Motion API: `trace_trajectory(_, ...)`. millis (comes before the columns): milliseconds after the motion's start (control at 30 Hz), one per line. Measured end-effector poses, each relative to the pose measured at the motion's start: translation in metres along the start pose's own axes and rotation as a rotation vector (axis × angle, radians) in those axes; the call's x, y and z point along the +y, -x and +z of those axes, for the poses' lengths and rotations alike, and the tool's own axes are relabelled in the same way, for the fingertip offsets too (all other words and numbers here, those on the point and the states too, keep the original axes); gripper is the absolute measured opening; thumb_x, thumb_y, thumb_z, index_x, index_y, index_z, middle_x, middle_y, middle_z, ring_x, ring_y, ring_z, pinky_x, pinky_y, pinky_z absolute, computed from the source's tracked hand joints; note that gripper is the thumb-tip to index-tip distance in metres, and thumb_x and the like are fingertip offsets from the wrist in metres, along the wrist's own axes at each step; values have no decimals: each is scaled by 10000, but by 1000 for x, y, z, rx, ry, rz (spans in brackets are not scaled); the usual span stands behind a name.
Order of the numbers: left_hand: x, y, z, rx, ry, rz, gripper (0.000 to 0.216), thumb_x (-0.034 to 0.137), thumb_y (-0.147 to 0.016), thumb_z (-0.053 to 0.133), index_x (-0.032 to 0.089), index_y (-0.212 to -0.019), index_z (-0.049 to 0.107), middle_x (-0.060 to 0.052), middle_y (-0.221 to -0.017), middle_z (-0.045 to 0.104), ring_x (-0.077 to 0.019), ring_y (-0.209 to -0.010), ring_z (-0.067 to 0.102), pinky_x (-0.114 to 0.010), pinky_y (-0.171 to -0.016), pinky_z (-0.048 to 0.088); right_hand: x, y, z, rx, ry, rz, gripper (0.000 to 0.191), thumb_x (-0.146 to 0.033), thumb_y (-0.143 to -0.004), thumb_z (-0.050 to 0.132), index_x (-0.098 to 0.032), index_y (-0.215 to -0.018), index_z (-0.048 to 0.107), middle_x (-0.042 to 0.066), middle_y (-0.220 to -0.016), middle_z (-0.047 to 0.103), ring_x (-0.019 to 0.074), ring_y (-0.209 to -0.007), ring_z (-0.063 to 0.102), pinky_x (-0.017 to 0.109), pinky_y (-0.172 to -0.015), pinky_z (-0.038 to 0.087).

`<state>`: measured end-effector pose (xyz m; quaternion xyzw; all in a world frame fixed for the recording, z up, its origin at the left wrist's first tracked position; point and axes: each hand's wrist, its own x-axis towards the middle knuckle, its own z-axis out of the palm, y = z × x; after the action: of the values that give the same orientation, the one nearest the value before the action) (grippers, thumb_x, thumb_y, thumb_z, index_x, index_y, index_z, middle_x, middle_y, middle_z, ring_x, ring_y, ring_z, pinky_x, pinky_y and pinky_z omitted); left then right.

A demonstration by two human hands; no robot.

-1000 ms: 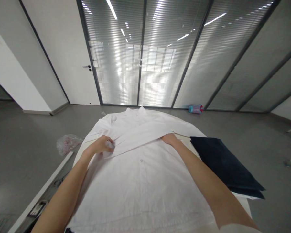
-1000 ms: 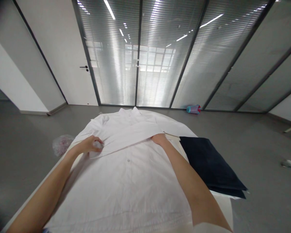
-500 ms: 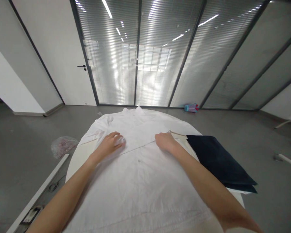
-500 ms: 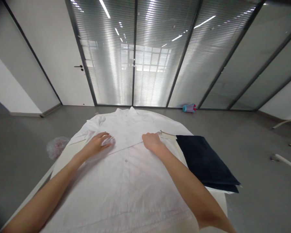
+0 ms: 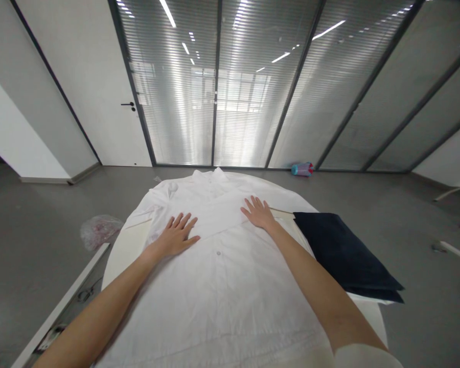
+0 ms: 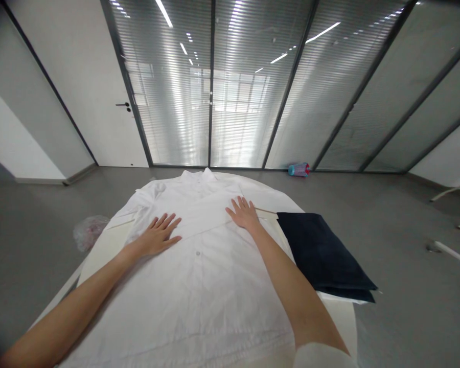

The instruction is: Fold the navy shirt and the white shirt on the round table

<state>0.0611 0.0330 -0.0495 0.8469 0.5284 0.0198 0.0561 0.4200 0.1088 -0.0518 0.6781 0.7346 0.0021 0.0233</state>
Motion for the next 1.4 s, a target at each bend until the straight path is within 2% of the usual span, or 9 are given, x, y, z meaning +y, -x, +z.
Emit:
trace_trajectory(100,1,3,-7,34,11,11,755,662,-937,377,226,-1551,311,-109,-1615,252,-349,-1496,182,-504,-1186,193,5,-3,-4,9,-8,45,750,-633,-983,129,-187,-1578,224,84,-1643,147,300,-1503,150,546,-1200,103)
trace_trajectory(167,0,4,-15,89,20,1,710,624,-942,412,216,-1521,368,-121,-1564,373,-332,-1445,322,-454,-1148,281,3,-5,-8,55,-1,57,736,-612,-993,142,-162,-1552,304,99,-1627,211,329,-1492,170,579,-1187,106)
trace_trajectory(300,-10,3,-31,176,44,-207,524,486,-960,433,176,-1369,535,-153,-1235,648,-298,-1119,618,-385,-929,454,-12,-14,-15,180,9,34,725,-581,-1009,154,-108,-1501,399,157,-1603,264,339,-1496,130,570,-1187,68)
trace_trajectory(467,-31,5,-39,80,79,-441,475,577,-887,486,154,-1014,661,-156,-954,700,-301,-887,666,-337,-700,442,-32,-36,-17,190,-46,25,704,-585,-1011,169,-148,-1540,324,163,-1621,205,330,-1496,142,540,-1185,115)
trace_trajectory(633,-42,9,-45,19,150,-417,427,596,-829,547,195,-686,568,-82,-732,666,-244,-749,645,-288,-620,376,-38,-47,-3,121,-64,78,699,-604,-1004,177,-199,-1569,253,142,-1634,168,326,-1496,143,551,-1179,112)
trace_trajectory(833,-48,9,-51,106,390,-417,356,500,-708,699,203,-847,562,-35,-790,650,-200,-725,628,-251,-628,419,-34,-49,2,103,-57,77,712,-629,-992,126,-235,-1576,230,106,-1640,166,298,-1502,141,538,-1187,106)
trace_trajectory(1200,-56,11,-42,36,250,-454,365,498,-722,688,222,-940,590,-47,-845,687,-231,-816,659,-265,-655,416,-24,-49,-3,101,-55,31,697,-600,-1001,178,-195,-1560,275,118,-1638,168,311,-1498,149,560,-1182,119)
trace_trajectory(1300,-52,13,-46,-14,245,-479,420,575,-731,658,243,-981,599,-29,-852,702,-220,-788,666,-264,-633,402,-17,-52,-9,112,-178,92,632,-543,-1010,266,-190,-1530,336,123,-1596,298,278,-1459,274,484,-1179,207)
trace_trajectory(1400,-45,14,-49,-15,216,-483,446,625,-791,580,248,-1029,605,-35,-895,720,-222,-802,675,-271,-635,397,-6,-59,-20,157,-314,279,540,-428,-1019,292,-129,-1430,472,193,-1471,464,300,-1361,427,457,-1111,331)
